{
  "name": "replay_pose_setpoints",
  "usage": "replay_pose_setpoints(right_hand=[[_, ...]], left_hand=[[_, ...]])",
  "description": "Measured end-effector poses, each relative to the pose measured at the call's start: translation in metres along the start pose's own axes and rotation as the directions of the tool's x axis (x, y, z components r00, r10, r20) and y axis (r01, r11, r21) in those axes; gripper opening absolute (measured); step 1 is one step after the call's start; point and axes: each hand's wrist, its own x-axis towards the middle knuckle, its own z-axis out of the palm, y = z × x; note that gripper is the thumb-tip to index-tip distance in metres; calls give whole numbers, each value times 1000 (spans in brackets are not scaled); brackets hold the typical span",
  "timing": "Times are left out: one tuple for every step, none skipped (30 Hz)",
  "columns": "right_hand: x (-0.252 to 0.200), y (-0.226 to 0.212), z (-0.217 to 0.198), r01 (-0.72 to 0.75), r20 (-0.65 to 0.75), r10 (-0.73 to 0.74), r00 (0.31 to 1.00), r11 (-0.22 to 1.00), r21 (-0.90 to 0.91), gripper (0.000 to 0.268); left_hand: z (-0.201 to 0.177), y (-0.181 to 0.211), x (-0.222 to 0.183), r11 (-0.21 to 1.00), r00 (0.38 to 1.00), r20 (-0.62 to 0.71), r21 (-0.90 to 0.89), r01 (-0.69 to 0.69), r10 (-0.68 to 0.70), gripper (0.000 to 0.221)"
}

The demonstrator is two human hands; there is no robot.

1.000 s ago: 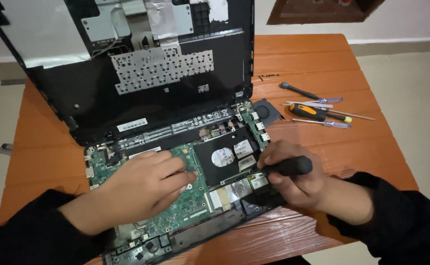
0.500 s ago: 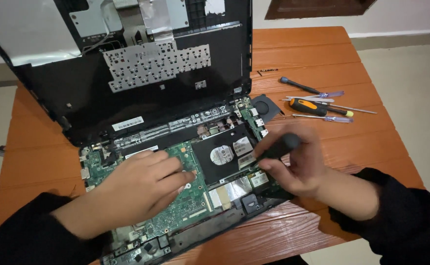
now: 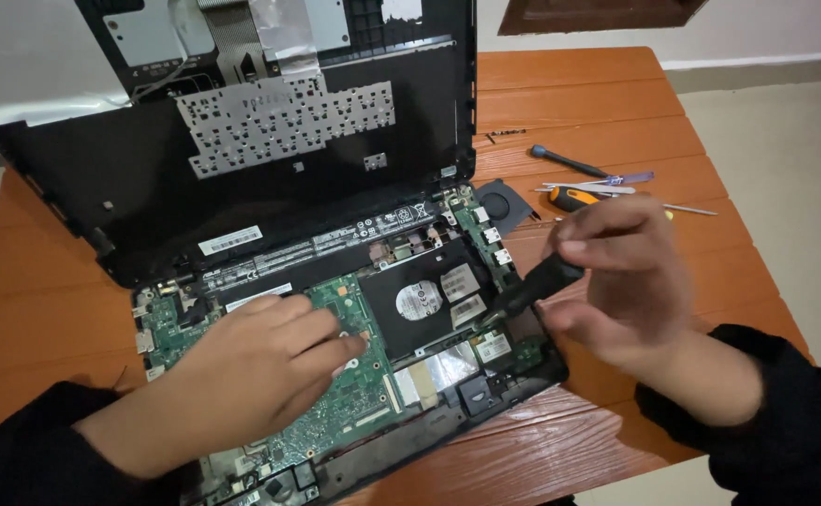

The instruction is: Disassembling a laptop by removing internal screws with a screwdriver and prying out components like the battery and motherboard.

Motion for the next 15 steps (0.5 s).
replay_pose_setpoints(right_hand=[[2, 0, 0, 28, -41, -26, 999, 998, 48, 38], [4, 0, 0, 60, -85, -52, 995, 994, 94, 43], [3, -2, -2, 60, -84, -52, 995, 994, 93, 43], [2, -4, -4, 34, -84, -28, 996, 997, 69, 38], [1, -7, -6, 8, -83, -4, 997, 999, 45, 34], [3, -10, -5, 8, -83, -4, 997, 999, 44, 34], [5, -14, -5, -10, -50, 12, 999, 999, 33, 27], [7, -17, -4, -28, -17, 29, 999, 999, 20, 21], [9, -19, -2, -29, -17, 30, 999, 999, 18, 21], [10, -20, 0, -38, 22, 37, 999, 998, 57, 18], [12, -21, 3, -48, 60, 42, 997, 994, 97, 17], [11, -20, 4, -50, 61, 44, 997, 994, 97, 17], [9, -19, 4, -81, 92, 69, 993, 988, 133, 18], [8, -19, 5, -112, 123, 92, 988, 980, 167, 19], [6, -17, 6, -113, 123, 93, 988, 980, 167, 19]], left_hand=[[1, 0, 0, 1000, 1000, 8, 11, 2, -2, 26], [1, -1, 0, 1000, 1000, 14, 23, 5, -5, 27], [2, -1, 0, 1000, 1000, 14, 23, 4, -4, 27], [2, -1, 0, 1000, 1000, 16, 25, 7, -8, 27], [2, -1, 0, 1000, 1000, 18, 28, 10, -11, 27], [2, 0, 0, 1000, 1000, 17, 27, 10, -10, 27], [2, 0, 0, 1000, 1000, 3, 20, 7, -7, 26], [2, 0, 0, 1000, 1000, -11, 13, 3, -3, 26], [2, 0, 0, 1000, 1000, -11, 12, 2, -2, 26], [2, 0, 0, 1000, 1000, -3, 17, 7, -7, 26], [2, 0, 0, 1000, 1000, 5, 21, 13, -13, 25], [2, 1, 0, 1000, 1000, 5, 19, 13, -14, 25], [2, 1, 0, 999, 1000, 2, 34, 8, -9, 26], [1, 1, 0, 999, 1000, -1, 49, 3, -3, 26], [2, 0, -1, 999, 1000, -1, 49, 2, -2, 26]])
